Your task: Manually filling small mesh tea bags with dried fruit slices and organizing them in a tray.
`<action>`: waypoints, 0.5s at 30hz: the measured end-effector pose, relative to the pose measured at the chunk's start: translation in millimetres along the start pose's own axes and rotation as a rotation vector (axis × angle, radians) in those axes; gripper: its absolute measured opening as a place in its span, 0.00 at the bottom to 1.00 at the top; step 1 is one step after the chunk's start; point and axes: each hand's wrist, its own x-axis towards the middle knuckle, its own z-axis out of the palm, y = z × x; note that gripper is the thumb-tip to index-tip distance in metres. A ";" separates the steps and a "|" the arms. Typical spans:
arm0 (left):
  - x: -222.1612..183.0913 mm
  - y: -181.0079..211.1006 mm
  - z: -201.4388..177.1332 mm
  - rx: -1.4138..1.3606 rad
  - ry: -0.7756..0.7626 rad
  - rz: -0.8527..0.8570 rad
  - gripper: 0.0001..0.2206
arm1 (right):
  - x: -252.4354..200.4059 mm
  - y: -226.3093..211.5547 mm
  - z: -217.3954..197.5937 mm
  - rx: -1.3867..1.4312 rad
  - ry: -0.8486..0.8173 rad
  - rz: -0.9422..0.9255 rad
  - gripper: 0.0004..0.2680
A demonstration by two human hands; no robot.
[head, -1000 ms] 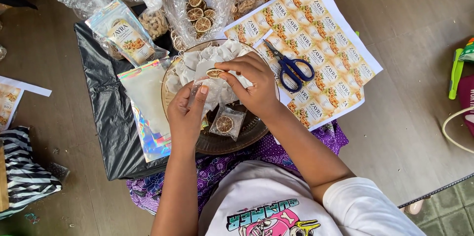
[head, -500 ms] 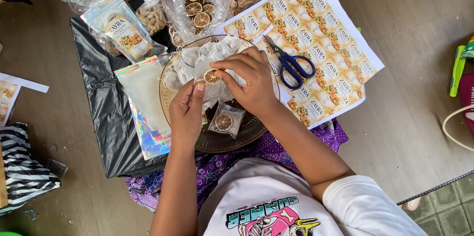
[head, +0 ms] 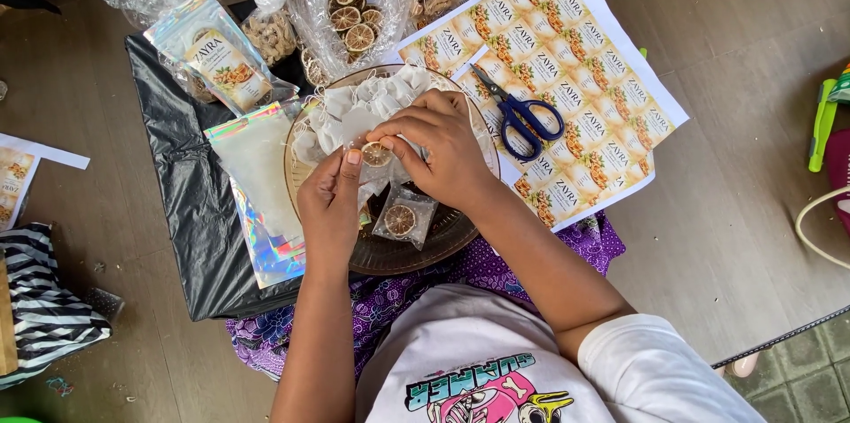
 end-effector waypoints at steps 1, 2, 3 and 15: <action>-0.4 3.9 0.9 0.001 0.000 0.000 0.14 | 0.5 -1.8 -0.9 0.001 0.000 0.000 0.04; -0.7 7.7 1.8 0.003 0.008 -0.002 0.13 | 1.0 -3.6 -1.9 0.005 -0.018 0.001 0.04; -0.5 11.7 3.1 0.005 0.016 -0.002 0.13 | 2.0 -5.1 -3.1 0.007 -0.035 0.001 0.07; -0.2 24.6 3.5 -0.190 -0.051 0.033 0.21 | -4.8 11.7 6.5 0.006 0.012 0.049 0.08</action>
